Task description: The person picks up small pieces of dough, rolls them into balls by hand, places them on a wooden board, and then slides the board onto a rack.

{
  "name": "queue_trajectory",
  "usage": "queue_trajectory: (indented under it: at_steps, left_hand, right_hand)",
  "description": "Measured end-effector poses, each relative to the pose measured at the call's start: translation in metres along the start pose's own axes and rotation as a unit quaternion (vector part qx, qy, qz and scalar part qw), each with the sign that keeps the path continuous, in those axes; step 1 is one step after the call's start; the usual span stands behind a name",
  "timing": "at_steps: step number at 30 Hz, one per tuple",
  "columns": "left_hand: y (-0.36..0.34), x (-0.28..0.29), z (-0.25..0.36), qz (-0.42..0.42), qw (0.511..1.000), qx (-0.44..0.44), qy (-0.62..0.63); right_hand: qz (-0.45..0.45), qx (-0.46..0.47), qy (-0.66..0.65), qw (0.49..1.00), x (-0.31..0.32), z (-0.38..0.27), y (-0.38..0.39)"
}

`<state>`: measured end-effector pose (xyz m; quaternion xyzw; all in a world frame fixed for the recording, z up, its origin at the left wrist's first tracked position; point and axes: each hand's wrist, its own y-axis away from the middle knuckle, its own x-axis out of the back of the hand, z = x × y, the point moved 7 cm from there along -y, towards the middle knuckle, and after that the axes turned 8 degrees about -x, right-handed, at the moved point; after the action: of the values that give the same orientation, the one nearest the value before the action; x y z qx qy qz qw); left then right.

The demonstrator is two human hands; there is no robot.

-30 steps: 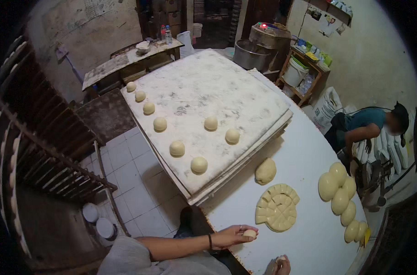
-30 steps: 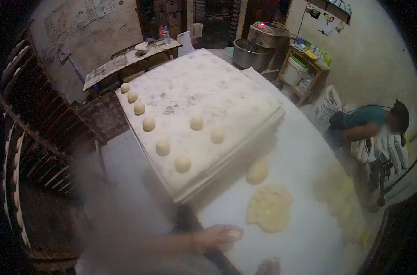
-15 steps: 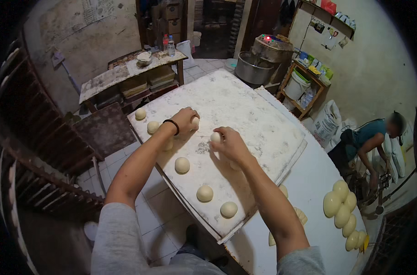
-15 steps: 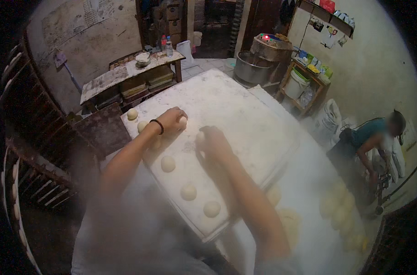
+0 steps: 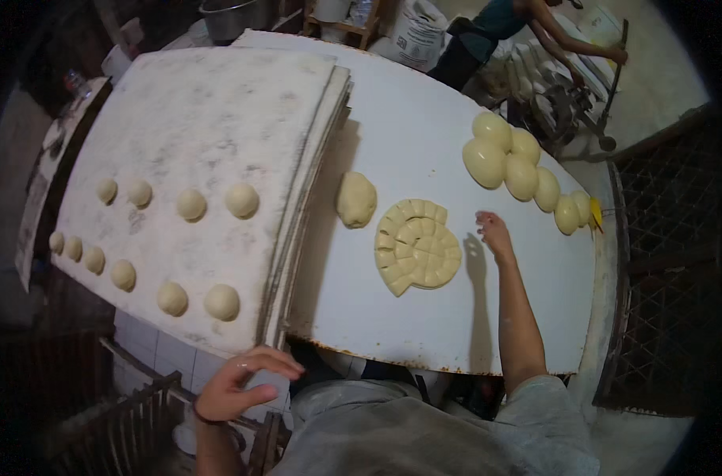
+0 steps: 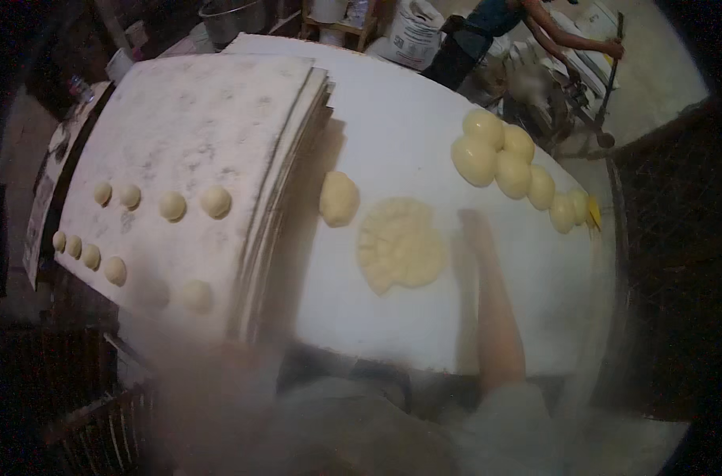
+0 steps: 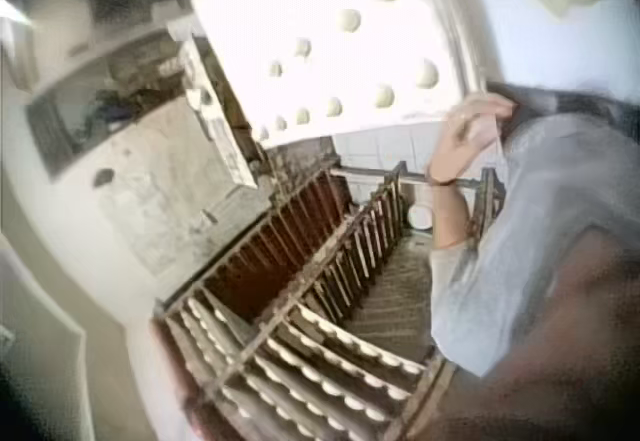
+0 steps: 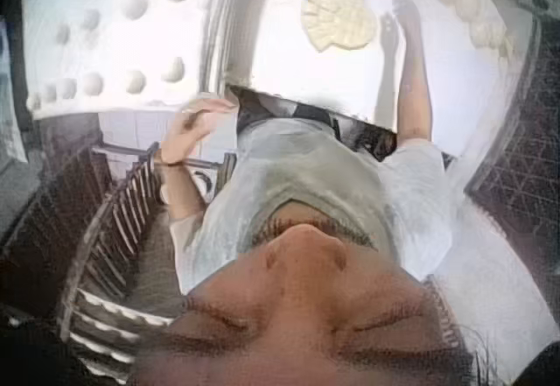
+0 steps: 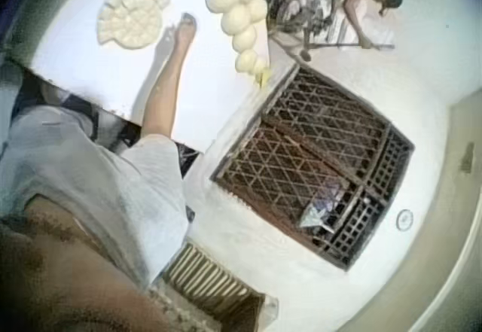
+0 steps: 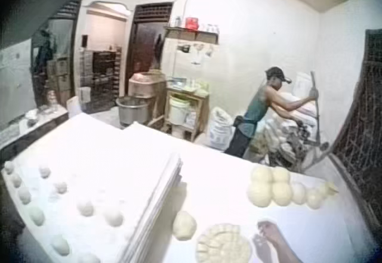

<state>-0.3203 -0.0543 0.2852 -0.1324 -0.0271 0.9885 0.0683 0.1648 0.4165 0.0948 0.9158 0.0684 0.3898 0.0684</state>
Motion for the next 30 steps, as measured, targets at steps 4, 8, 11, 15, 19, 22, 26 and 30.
queue_trajectory:
  at_steps: [4, 8, 11, 15, 19, 22, 26, 30]
  left_hand:
    - [-0.017, -0.126, -0.179, 0.035, 0.975, 0.209, -0.069]
    - [-0.045, -0.214, -0.207, 0.043, 0.946, 0.320, -0.029]
    - [-0.077, -0.235, -0.225, 0.058, 0.949, 0.305, -0.061]
    - [-0.116, -0.249, -0.249, 0.051, 0.960, 0.248, -0.120]
    - [-0.140, -0.267, -0.305, 0.164, 0.971, 0.175, 0.010]
    - [-0.156, -0.290, -0.327, 0.274, 0.953, 0.128, 0.019]
    - [-0.089, -0.223, -0.407, 0.161, 0.943, 0.140, -0.253]
    - [-0.123, -0.218, -0.325, -0.013, 0.824, -0.095, -0.559]
  right_hand:
    - [0.046, 0.048, 0.031, 0.997, -0.085, 0.066, -0.021]
    - [-0.070, 0.210, 0.073, 0.972, -0.159, -0.081, -0.002]
    - [-0.110, 0.142, 0.081, 0.980, -0.159, -0.085, 0.008]
    - [0.054, 0.254, 0.091, 0.961, -0.085, 0.007, -0.019]
    - [-0.116, -0.167, -0.230, 0.952, -0.060, 0.140, 0.039]
    - [-0.093, 0.091, -0.114, 0.985, -0.077, 0.093, 0.212]
    - [0.039, -0.046, -0.235, 0.970, -0.052, 0.150, 0.272]
    - [0.179, -0.014, 0.089, 0.980, -0.008, 0.168, 0.281]
